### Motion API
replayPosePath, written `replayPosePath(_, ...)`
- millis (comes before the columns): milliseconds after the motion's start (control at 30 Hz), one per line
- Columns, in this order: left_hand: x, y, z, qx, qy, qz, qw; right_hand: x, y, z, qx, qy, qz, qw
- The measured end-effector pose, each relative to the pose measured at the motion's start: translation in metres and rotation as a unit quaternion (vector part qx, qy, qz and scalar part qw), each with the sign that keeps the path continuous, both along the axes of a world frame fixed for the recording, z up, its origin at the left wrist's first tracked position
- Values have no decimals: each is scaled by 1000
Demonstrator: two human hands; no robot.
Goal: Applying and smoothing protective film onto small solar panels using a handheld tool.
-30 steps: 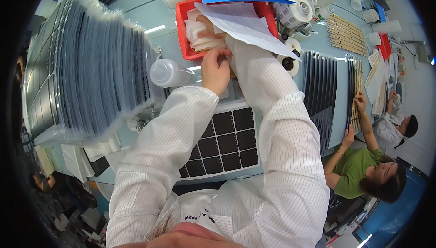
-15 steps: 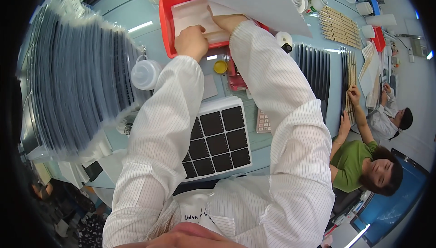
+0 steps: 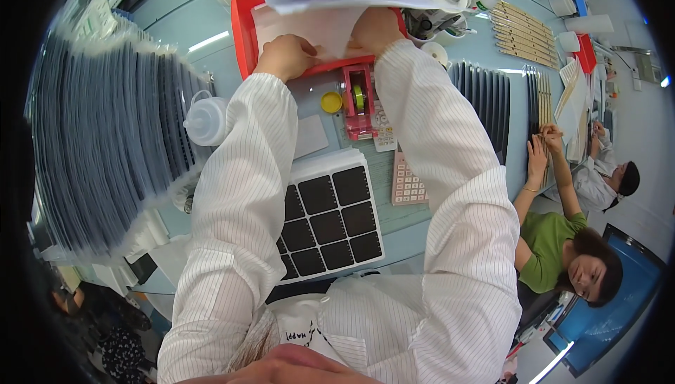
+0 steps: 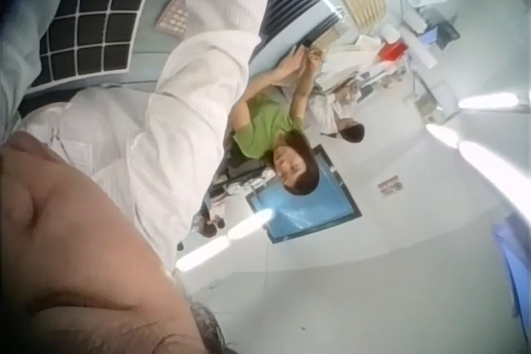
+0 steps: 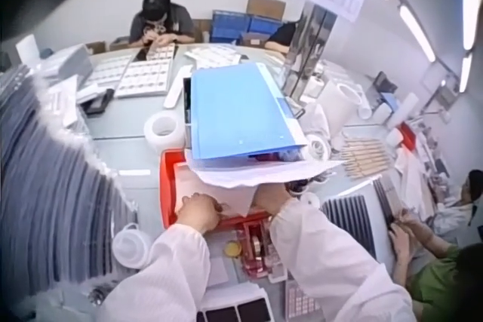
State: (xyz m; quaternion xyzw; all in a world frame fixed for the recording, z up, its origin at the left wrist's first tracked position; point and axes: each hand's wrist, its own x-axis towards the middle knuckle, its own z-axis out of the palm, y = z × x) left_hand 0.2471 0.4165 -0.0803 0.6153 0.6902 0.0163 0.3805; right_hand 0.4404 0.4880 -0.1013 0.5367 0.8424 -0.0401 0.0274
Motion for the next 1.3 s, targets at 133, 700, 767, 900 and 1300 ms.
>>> replayPosePath(133, 8, -7, -13, 58, 49, -3, 997, -1, -20, 24, -30, 170, -23, 985)
replayPosePath(700, 8, 15, -4, 448, 3, 206, 870, -20, -36, 44, -68, 55, 145, 986)
replayPosePath(767, 10, 15, -2, 475, -28, 184, 860, -35, -27, 35, -64, 29, 166, 984)
replayPosePath(900, -1, 15, -1, 523, -53, 192, 828, -90, -40, 37, -168, -6, 129, 977)
replayPosePath(1300, 9, 8, 34, 591, -165, 243, 751, -115, -64, -9, -167, 343, 175, 908)
